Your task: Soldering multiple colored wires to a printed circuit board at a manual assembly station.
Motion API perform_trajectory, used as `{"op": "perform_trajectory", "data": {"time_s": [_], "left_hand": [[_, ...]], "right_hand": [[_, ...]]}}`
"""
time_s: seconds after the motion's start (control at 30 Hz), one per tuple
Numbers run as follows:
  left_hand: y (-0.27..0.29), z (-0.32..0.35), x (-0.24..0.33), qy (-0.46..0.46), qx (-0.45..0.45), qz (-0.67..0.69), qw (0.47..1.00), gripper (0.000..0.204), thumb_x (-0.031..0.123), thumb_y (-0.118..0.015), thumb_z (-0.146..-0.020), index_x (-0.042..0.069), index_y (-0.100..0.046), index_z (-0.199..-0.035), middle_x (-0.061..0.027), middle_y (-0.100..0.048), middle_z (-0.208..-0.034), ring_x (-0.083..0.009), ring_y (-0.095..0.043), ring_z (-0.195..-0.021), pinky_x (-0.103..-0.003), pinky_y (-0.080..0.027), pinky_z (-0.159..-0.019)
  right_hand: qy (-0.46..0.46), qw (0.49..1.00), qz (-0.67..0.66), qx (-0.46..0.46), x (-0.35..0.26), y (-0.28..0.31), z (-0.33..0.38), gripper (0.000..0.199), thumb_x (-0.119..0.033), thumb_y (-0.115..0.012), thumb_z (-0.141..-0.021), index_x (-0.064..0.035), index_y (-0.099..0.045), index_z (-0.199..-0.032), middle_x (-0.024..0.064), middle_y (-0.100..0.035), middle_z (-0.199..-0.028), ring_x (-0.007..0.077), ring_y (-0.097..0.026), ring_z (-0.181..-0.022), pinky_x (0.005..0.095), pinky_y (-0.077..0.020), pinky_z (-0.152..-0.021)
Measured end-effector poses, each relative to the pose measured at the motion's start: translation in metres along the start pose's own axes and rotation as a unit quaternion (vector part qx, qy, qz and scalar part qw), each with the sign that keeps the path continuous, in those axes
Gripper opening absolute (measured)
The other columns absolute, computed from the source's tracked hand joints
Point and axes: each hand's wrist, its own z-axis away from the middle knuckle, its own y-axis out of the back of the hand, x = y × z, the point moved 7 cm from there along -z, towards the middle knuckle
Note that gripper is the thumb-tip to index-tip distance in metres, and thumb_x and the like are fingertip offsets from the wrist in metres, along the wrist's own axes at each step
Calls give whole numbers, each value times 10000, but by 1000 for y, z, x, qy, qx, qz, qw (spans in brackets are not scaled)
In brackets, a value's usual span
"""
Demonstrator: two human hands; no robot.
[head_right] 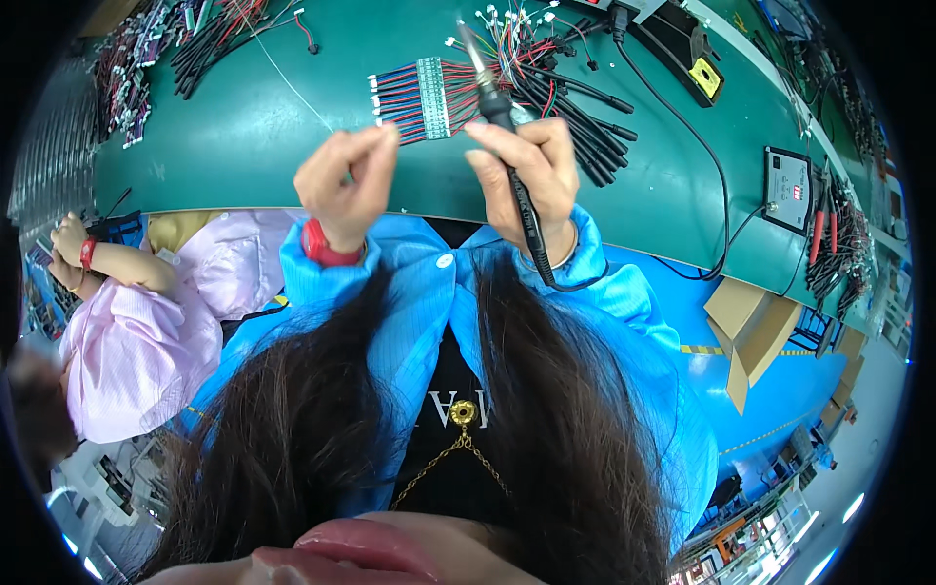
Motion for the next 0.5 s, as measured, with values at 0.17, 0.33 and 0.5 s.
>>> {"op": "perform_trajectory", "data": {"time_s": [0.17,0.33,0.5], "left_hand": [[-11,20,39,59,-89,107,989,150,-24,-756,-711,54,-729,-836,2,-580,-597,-102,-402,-454,-232,-328,-423],[-21,39,42,109,-144,131,975,149,-13,-762,-712,64,-731,-837,19,-512,-564,-103,-401,-466,-234,-332,-432],[-18,42,40,-22,-155,59,986,158,2,-771,-715,69,-736,-854,24,-481,-563,-106,-401,-484,-235,-340,-446]], "right_hand": [[-29,994,-92,-45,0,-3,20,154,-81,-753,-796,-53,-722,-944,50,-472,-808,151,-406,-658,250,-377,-564],[-23,990,-125,-55,5,2,35,119,-106,-748,-806,-59,-714,-910,49,-464,-807,152,-402,-662,258,-372,-563],[-2,994,-95,-55,8,17,45,95,-104,-740,-806,-65,-702,-883,43,-447,-801,150,-390,-655,265,-364,-555]]}}
